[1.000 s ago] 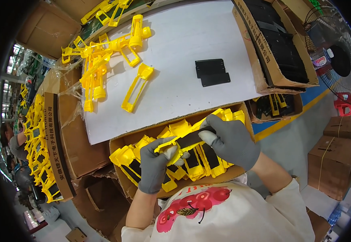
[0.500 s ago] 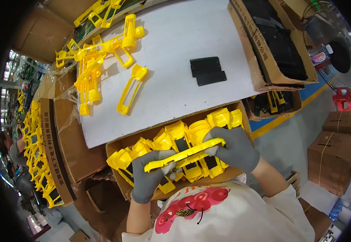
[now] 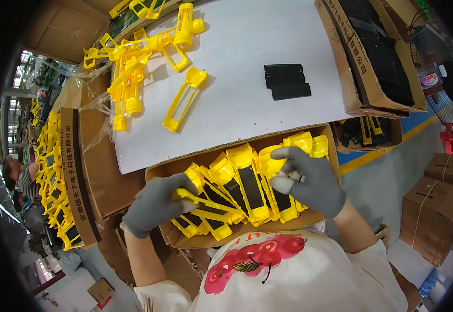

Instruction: Assembling solar flashlights by fitting solar panels into yellow plastic casings.

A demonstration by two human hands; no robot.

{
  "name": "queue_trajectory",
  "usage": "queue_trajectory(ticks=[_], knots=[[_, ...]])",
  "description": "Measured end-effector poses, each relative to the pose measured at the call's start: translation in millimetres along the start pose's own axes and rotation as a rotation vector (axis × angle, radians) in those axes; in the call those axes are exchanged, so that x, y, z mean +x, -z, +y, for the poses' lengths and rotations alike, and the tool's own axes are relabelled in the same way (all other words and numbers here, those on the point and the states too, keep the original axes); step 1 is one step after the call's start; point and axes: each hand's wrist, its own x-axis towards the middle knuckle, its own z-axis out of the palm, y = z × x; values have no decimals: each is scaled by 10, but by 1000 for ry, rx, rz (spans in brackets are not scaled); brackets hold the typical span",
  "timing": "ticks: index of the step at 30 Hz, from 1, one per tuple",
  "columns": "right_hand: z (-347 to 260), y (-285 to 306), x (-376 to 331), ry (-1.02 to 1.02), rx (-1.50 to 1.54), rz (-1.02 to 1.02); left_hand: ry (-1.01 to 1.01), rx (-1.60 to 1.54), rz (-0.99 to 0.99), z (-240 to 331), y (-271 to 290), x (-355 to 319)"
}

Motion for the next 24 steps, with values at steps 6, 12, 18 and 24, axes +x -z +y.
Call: queue_trajectory(ticks=[6,12,18,24], knots=[[184,251,202,-31,-137,189,-192,496,468,140,263,325],[629,589,1017,137,-496,343,-576,829,618,137,816,1573],[787,736,1254,78,-727,204,-524,915,484,36,678,2101],[723,557,1345,346,-757,236,-582,953,632,49,822,1705]])
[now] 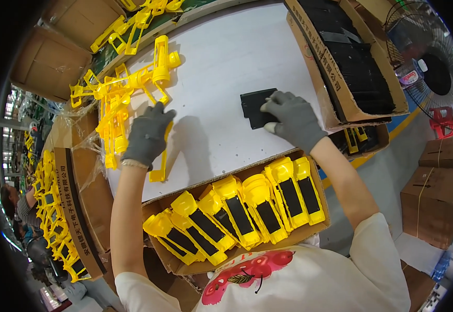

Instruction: Assembling solar flashlights by fitting solar panels into yellow plastic casings.

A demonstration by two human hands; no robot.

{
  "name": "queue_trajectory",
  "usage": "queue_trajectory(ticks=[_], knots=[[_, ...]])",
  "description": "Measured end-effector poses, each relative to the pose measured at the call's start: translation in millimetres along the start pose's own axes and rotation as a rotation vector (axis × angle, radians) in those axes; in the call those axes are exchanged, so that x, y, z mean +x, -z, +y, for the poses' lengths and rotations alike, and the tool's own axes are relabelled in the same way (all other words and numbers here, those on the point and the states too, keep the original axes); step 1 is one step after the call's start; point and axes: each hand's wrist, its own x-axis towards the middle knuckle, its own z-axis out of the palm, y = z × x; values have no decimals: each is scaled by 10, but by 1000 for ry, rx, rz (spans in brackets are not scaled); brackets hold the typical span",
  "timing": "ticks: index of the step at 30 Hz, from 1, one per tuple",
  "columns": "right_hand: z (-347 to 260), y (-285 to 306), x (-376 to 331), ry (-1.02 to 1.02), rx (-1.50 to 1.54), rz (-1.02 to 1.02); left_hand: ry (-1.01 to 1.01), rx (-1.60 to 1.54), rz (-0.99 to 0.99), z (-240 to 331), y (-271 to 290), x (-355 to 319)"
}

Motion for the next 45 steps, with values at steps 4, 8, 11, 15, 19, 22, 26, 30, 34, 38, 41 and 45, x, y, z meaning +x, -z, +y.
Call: queue_trajectory(ticks=[4,8,11,15,19,22,26,30,34,38,41,45], knots=[[-83,-58,25,-1,-55,-126,203,-119,152,180,563,-157],[-170,75,16,-87,0,-279,532,-519,266,233,790,-563],[-182,222,-71,-161,190,-216,802,-1114,357,481,760,-742],[-410,538,-140,-223,580,149,850,-1540,408,868,661,-1081],[-740,838,-400,-484,1206,-39,891,-1810,389,1316,439,-1173],[-944,816,-612,-316,1178,-3,878,-1869,296,1582,378,-1076],[-1193,745,-711,-502,1386,-151,860,-1981,261,1739,374,-1078],[-1195,639,-747,-306,1097,-27,874,-2068,260,1791,403,-1097],[-1155,682,-716,-220,933,-48,864,-2044,243,1793,428,-1081],[-1198,704,-708,-200,718,-29,866,-2022,185,1776,425,-1083],[-1224,643,-738,-161,634,21,880,-2020,175,1792,437,-1049],[-1207,544,-710,-132,665,62,920,-1944,230,1834,488,-994]])
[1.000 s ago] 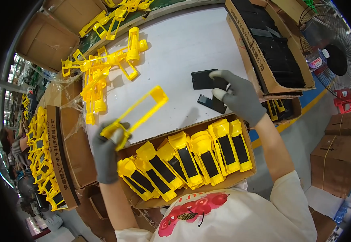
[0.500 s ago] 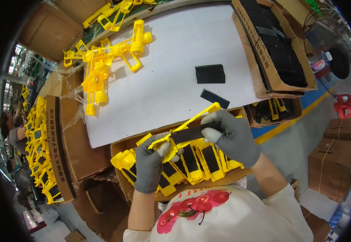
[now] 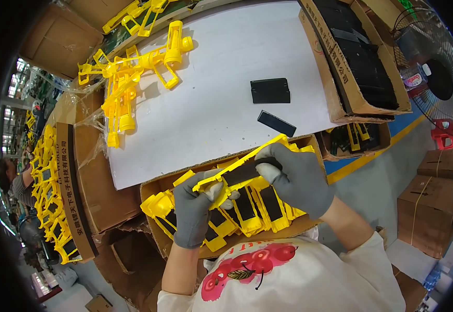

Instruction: Assembling solar flashlights by fitting solar panels into yellow plastic casings.

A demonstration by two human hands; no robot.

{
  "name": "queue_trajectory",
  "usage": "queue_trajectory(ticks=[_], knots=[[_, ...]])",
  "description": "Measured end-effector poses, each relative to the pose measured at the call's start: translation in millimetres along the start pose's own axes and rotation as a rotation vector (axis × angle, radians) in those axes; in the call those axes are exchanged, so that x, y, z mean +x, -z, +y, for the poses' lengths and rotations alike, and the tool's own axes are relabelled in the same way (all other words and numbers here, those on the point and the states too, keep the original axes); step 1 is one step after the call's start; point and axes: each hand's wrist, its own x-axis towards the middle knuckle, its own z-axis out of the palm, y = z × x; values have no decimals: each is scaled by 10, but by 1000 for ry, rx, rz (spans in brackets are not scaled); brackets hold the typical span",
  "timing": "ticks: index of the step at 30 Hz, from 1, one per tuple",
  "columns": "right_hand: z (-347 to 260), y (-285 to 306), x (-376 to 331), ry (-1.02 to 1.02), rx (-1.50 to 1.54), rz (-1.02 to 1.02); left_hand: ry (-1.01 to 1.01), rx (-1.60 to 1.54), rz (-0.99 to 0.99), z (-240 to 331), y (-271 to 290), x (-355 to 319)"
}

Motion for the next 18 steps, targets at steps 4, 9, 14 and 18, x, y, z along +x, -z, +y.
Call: queue_trajectory(ticks=[4,9,14,18], knots=[[77,-32,-64,0,-122,-44,51,153,21,29,-120,49],[-56,236,-6,-6,-406,152,8,178,-14,95,13,-19],[219,68,-223,-201,62,-165,86,155,-106,22,78,-46],[102,22,-344,-216,-12,-135,84,264,-60,19,103,-122]])
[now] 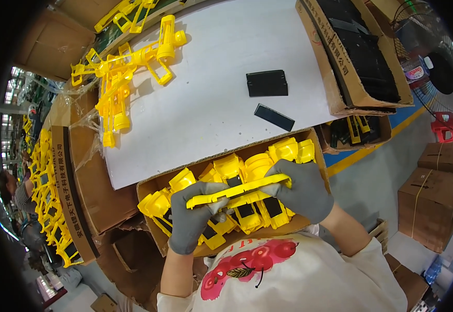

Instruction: Assembling solar flashlights by fitting solar panels into yellow plastic casings.

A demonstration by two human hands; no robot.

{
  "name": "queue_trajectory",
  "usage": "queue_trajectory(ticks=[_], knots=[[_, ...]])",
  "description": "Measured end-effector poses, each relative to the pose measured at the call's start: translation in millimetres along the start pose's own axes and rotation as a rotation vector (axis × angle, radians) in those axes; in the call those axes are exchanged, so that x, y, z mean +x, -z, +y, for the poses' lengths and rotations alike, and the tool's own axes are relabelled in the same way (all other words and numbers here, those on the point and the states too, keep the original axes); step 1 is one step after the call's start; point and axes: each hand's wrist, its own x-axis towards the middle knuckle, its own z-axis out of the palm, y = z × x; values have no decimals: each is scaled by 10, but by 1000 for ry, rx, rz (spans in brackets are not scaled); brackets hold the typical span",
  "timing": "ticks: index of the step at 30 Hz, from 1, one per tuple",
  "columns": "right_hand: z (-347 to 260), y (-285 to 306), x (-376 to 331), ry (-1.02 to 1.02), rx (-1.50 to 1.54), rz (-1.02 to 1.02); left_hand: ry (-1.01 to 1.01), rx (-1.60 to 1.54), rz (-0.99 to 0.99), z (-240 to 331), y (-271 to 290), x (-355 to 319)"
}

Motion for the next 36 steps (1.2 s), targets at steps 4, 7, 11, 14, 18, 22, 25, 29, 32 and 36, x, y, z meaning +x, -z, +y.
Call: queue_trajectory(ticks=[4,7,11,14,18,22,25,29,32,36], knots=[[-86,-33,62,-16,-23,-13,4,44,-12,224,91,5],[-220,34,77,-101,77,-247,49,247,-111,561,384,29],[-111,-106,19,1,34,-111,126,694,-310,542,938,15],[-72,-175,27,78,-86,-210,-14,1231,-338,603,679,183],[8,-174,11,27,-61,-129,-199,964,-55,928,1071,532],[-6,-151,69,41,-55,-115,-512,1006,549,1202,2504,1750],[23,-137,137,-9,-25,-102,-369,1063,718,1234,3225,2613],[51,-119,241,-69,3,-106,-241,1015,616,1064,3116,3186],[95,-100,324,-137,64,-114,-120,1227,674,1097,2499,3191],[70,-37,447,-147,95,-139,-176,1437,624,1064,2247,2879]])
